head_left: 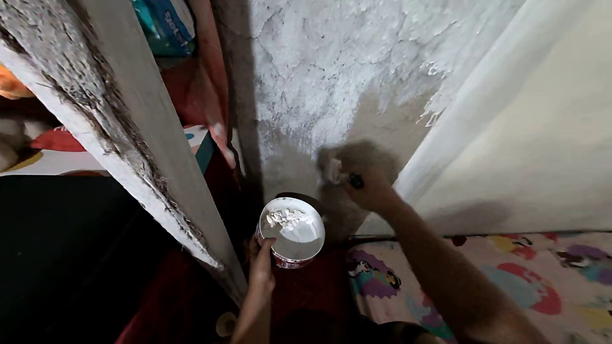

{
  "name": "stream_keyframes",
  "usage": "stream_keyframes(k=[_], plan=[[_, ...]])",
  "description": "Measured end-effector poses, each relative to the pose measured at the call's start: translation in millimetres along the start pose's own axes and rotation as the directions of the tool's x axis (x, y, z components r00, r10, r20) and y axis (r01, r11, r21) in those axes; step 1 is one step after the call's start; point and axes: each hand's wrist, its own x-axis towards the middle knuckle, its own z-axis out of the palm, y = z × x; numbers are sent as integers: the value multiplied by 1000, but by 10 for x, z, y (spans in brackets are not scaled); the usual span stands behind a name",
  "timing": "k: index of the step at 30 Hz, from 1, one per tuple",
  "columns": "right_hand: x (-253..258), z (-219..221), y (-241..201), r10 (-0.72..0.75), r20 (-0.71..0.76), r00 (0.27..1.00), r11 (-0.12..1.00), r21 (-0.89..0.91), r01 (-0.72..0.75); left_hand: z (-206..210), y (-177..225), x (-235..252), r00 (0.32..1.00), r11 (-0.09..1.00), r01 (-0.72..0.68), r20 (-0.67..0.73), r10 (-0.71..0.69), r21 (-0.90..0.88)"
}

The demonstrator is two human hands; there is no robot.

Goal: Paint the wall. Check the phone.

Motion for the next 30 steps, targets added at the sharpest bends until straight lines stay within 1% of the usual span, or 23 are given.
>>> stream_keyframes(k=[3, 4, 5, 7, 9, 10, 11, 12, 13, 15, 16, 17, 18, 19, 21, 22, 23, 24, 25, 26, 27, 28, 30], plan=[[236, -603, -218, -177, -183, 967, 983, -89, 163, 1, -7, -7, 1000, 1000, 4, 7, -4, 2], [288, -820, -340, -193, -246, 950, 979, -105, 172, -8, -11, 1, 1000, 1000, 5, 8, -5, 5], [331, -1001, -427, -237, -334, 913, 970, -139, 201, -14, -14, 11, 1000, 1000, 4, 3, -4, 11], [379, -1270, -521, -331, -499, 801, 942, -230, 246, -20, -5, 24, 1000, 1000, 7, -11, -6, 5], [402, -1305, -485, -371, -618, 693, 929, -251, 274, -30, 6, 25, 1000, 1000, 11, -14, -12, -24], [395, -1204, -419, -363, -653, 665, 931, -231, 281, -32, 12, 25, 1000, 999, 9, -15, -9, -32], [366, -1012, -321, -341, -665, 664, 939, -205, 277, -35, 15, 26, 1000, 999, 5, -14, -6, -36], [313, -729, -182, -318, -653, 687, 947, -180, 267, -37, 18, 25, 1000, 999, -1, -12, 1, -37], [224, -377, -12, -286, -613, 736, 958, -157, 241, -38, 24, 17, 1000, 999, -8, -10, 8, -35], [-24, 359, 322, -105, -431, 896, 994, -63, 86, -47, 24, 9, 1000, 999, -14, -10, 13, -29], [-148, 668, 461, -21, -321, 947, 1000, -25, 14, -56, 21, 12, 1000, 1000, -11, -9, 11, -26], [-263, 899, 570, 71, -181, 981, 997, 4, -71, -62, 16, 7, 1000, 1000, -5, -9, 5, -22], [-351, 1048, 639, 147, -44, 988, 989, 15, -147, -67, 9, 1, 1000, 1000, -2, -9, 2, -15], [-399, 1133, 677, 193, 50, 980, 981, 18, -194, -71, 10, -6, 1000, 1000, 0, -11, 0, -5], [-375, 1080, 670, 221, 120, 968, 971, 60, -230, -69, 25, -11, 1000, 1000, -7, -16, 8, 17], [-320, 928, 598, 239, 109, 965, 961, 115, -251, -72, 30, -13, 1000, 999, -15, -16, 16, 29], [-247, 727, 499, 248, 45, 968, 951, 179, -252, -74, 32, -15, 1000, 999, -24, -11, 25, 40], [-150, 510, 405, 261, -63, 963, 939, 249, -238, -73, 31, -13, 999, 998, -32, -7, 32, 47], [-28, 295, 355, 254, -204, 945, 933, 309, -183, -68, 26, -7, 999, 998, -35, -7, 36, 53], [109, 80, 312, 221, -367, 903, 930, 359, -82, -59, 22, 3, 999, 998, -34, -11, 35, 57], [250, -157, 242, 214, -483, 849, 916, 402, -2, -48, 18, 15, 999, 998, -30, -17, 32, 61], [377, -390, 158, 193, -581, 791, 903, 421, 89, -36, 13, 26, 999, 998, -24, -24, 25, 65], [541, -804, -33, 163, -704, 691, 861, 444, 248, -19, -7, 40, 999, 997, -15, -27, 17, 74]])
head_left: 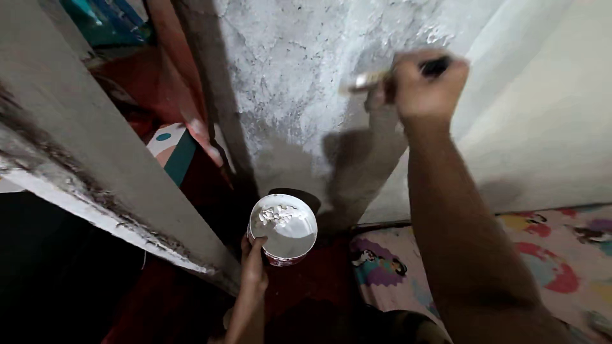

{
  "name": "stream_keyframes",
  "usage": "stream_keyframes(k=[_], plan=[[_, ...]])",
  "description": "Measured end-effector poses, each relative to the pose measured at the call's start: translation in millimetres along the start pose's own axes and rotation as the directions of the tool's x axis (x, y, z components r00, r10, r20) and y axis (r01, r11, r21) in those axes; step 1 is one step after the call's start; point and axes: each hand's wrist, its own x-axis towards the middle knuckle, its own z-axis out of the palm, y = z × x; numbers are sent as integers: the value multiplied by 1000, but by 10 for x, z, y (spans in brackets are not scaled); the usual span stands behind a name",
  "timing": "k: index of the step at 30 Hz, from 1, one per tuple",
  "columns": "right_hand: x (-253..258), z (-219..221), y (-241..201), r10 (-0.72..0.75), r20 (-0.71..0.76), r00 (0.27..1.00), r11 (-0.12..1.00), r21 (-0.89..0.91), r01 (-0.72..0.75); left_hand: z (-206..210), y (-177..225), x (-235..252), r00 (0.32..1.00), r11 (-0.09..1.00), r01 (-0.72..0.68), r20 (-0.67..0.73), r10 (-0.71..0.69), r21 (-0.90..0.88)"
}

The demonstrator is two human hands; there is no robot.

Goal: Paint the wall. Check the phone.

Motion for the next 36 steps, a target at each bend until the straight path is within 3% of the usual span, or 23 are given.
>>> stream_keyframes(k=[4, 6, 7, 9, 11, 14, 17, 19, 23, 28, 33, 36], plan=[[196, -16, -152, -271, -160, 949, 941, 162, 296, 59, -25, -4, 1000, 1000, 10, 9, -10, 1], [-81, 55, 181, -418, -162, 894, 902, 49, 430, 78, -41, -9, 1000, 1000, 14, 18, -14, -13], [-338, 91, 409, -430, -127, 894, 903, -40, 428, 88, -50, -9, 1000, 1000, 12, 22, -12, -14], [-988, 137, 864, -256, -20, 966, 951, -187, 248, 109, -62, -9, 1000, 1000, 5, 19, -5, -12], [-1553, 160, 1299, -64, 95, 993, 967, -238, 85, 129, -78, -14, 1000, 1000, -5, 19, 6, -9], [-2079, 96, 1727, 153, 181, 972, 951, -295, -94, 146, -127, -31, 999, 1000, -10, 34, 10, 9], [-2201, -129, 1747, 320, 187, 929, 934, -224, -277, 150, -153, -22, 999, 1000, -5, 50, 4, 17], [-2149, -306, 1656, 324, 166, 931, 946, -71, -316, 130, -161, -9, 998, 999, 16, 57, -18, 34], [-1907, -593, 1364, 199, 192, 961, 950, 202, -237, 119, -141, -18, 994, 998, 68, 87, -69, 15], [-1917, -686, 1090, 137, 365, 921, 935, 259, -242, 161, -192, -4, 988, 993, 100, 126, -92, -59], [-2064, -531, 980, 37, 601, 798, 911, 308, -275, 219, -225, -63, 981, 994, 82, 183, -68, -69], [-2220, -361, 923, 125, 726, 677, 888, 222, -402, 259, -246, -94, 971, 997, 41, 236, -25, -59]])
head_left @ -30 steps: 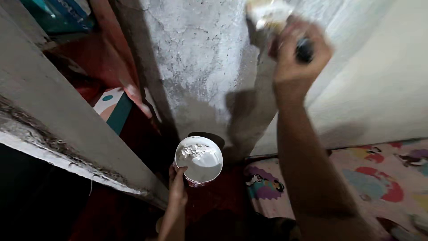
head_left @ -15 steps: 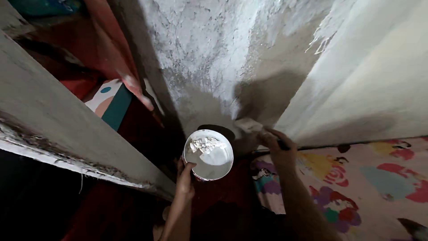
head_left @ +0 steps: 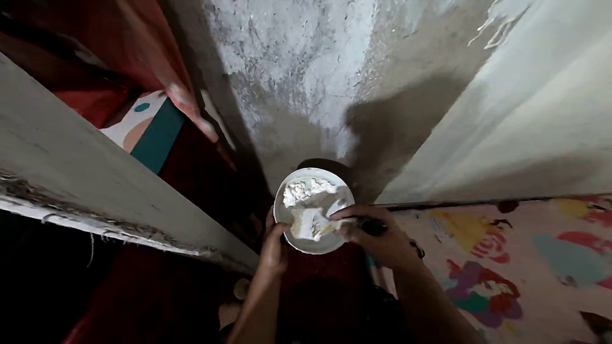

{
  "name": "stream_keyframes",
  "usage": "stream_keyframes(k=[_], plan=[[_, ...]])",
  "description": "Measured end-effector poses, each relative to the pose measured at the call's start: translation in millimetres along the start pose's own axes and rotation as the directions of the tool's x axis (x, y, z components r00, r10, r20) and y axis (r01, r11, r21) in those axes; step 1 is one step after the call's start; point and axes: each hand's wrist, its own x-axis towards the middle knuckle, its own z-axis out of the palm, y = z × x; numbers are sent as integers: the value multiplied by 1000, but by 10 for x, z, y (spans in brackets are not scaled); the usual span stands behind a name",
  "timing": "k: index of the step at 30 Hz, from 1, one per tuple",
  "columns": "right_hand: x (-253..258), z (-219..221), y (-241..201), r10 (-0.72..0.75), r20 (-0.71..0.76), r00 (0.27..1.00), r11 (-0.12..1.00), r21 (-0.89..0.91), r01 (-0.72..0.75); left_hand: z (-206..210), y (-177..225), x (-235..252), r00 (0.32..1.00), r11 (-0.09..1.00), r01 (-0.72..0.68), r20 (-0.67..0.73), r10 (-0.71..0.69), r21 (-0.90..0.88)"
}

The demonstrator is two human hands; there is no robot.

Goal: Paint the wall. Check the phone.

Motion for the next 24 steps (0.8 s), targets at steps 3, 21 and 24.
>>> stream_keyframes(k=[3, 21, 24], plan=[[2, 39, 92, 108, 42, 993, 994, -14, -108, 12, -16, 1, 1000, 1000, -3, 26, 2, 29], [-13, -195, 96, 184, 303, 935, 978, 41, -205, -23, 49, -18, 996, 960, -31, 85, 7, 278], [-41, -350, 53, 192, 400, 896, 979, -10, -205, -37, 105, -51, 995, 949, -49, 103, 18, 310]])
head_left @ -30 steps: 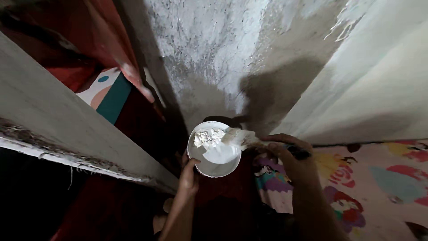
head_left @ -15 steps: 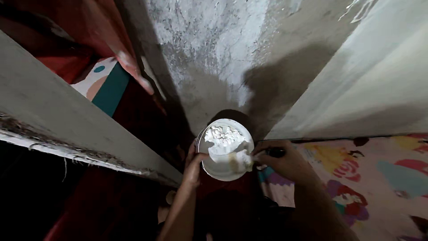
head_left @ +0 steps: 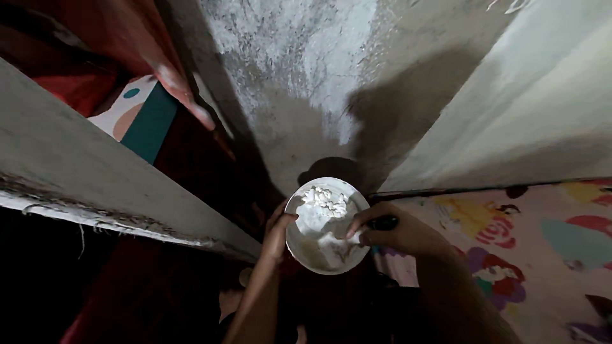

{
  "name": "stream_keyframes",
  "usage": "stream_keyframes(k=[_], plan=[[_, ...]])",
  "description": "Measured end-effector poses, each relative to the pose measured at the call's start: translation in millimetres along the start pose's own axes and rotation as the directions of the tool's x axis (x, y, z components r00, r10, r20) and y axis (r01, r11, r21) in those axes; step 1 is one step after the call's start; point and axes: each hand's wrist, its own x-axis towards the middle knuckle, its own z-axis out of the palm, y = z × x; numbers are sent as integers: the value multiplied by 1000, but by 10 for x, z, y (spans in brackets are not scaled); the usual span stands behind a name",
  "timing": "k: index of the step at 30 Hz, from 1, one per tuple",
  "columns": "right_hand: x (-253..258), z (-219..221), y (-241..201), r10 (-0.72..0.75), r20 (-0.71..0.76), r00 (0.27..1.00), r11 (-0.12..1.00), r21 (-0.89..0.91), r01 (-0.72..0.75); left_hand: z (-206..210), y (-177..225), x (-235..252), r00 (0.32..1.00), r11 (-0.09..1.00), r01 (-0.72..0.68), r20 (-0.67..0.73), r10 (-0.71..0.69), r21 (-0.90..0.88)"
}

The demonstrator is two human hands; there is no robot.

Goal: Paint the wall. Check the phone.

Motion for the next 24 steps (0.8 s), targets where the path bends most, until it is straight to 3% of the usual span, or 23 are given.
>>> stream_keyframes(k=[7, 14, 20, 24], plan=[[-63, -183, -12, 21, 233, 972, 984, -179, 22, -63, -4, -4, 983, 976, -12, 181, -29, 219], [-259, -293, -110, -27, 265, 964, 931, -344, 120, -96, 66, -30, 966, 952, 59, 223, -130, 301], [-289, -275, -151, -236, 332, 913, 924, -213, 317, -87, 81, -34, 967, 945, 94, 196, -162, 314], [-150, -178, -68, -130, 342, 931, 961, -188, 203, -65, 75, -8, 969, 959, 99, 192, -154, 267]])
